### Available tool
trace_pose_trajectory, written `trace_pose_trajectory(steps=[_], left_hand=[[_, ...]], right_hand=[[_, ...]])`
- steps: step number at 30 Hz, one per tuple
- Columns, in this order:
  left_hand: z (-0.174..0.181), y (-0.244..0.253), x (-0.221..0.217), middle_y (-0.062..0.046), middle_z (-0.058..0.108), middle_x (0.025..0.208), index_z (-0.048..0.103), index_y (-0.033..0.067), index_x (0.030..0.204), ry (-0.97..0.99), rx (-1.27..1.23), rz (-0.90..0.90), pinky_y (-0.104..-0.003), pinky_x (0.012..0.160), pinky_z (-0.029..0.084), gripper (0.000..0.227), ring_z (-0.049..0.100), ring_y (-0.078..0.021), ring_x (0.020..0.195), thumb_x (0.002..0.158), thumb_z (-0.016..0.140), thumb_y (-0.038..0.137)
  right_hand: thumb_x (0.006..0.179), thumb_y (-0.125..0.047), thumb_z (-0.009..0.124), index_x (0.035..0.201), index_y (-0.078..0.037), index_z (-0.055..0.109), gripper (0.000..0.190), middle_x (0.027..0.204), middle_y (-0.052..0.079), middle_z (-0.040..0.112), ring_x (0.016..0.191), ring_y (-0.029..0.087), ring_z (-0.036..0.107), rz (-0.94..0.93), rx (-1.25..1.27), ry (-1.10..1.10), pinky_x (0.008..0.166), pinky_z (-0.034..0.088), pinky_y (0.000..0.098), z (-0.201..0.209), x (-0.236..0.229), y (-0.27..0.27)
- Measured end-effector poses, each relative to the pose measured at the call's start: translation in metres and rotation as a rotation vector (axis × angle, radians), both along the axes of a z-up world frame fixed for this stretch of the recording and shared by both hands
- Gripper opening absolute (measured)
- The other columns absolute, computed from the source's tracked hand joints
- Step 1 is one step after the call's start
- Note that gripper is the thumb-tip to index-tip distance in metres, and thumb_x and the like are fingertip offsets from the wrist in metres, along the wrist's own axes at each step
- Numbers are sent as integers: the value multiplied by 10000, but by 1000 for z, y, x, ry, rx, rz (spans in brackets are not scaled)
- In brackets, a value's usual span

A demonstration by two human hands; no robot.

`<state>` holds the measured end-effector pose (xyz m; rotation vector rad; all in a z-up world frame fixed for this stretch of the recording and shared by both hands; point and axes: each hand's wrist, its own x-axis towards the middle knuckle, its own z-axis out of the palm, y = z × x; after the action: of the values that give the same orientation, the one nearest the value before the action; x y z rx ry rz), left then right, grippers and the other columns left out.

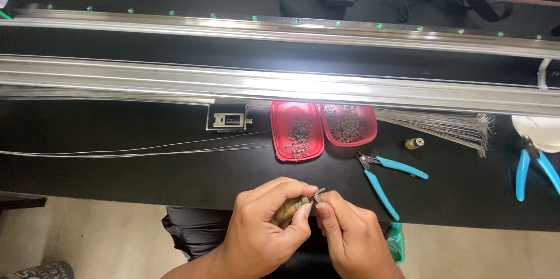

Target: The person repeatedly picks small metal pieces from a red tray, inserts them into a cylindrical component held in the left hand, and uses pliers to crimp or secure each piece. The process is repeated for multiple pieces throughout the clip.

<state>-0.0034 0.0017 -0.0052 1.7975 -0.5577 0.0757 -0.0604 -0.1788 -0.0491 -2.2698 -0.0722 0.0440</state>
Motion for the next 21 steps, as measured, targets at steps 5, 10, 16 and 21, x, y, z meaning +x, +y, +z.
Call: trace_pose_trajectory(steps=[5,10,16,21], left_hand=[[0,0,0,-17,762,858,743,81,990,78,-16,21,-222,592,535,180,665,-101,648,822,686,48],[-2,-1,0,-13,764,842,740,74,984,93,-20,11,-224,633,575,198,708,-106,672,803,673,36],[-5,-4,2,8,765,829,748,94,973,119,-1,1,-233,590,524,183,634,-93,622,805,683,58],[-7,-7,24,10,797,894,745,127,964,37,66,-14,-268,737,572,190,750,-122,770,793,666,102]], right_hand=[[1073,-334,370,918,-146,621,350,794,-19,634,688,155,602,20,77,32,668,469,307,14,2,1],[1070,-347,353,984,-123,666,394,880,0,702,790,156,675,2,126,21,746,513,300,10,1,1],[1069,-394,340,830,-162,608,427,704,-48,619,618,134,582,-21,78,82,642,463,287,14,0,-5],[1046,-372,403,1002,-155,712,380,795,-28,720,735,115,693,26,215,87,737,526,260,3,-6,-14]])
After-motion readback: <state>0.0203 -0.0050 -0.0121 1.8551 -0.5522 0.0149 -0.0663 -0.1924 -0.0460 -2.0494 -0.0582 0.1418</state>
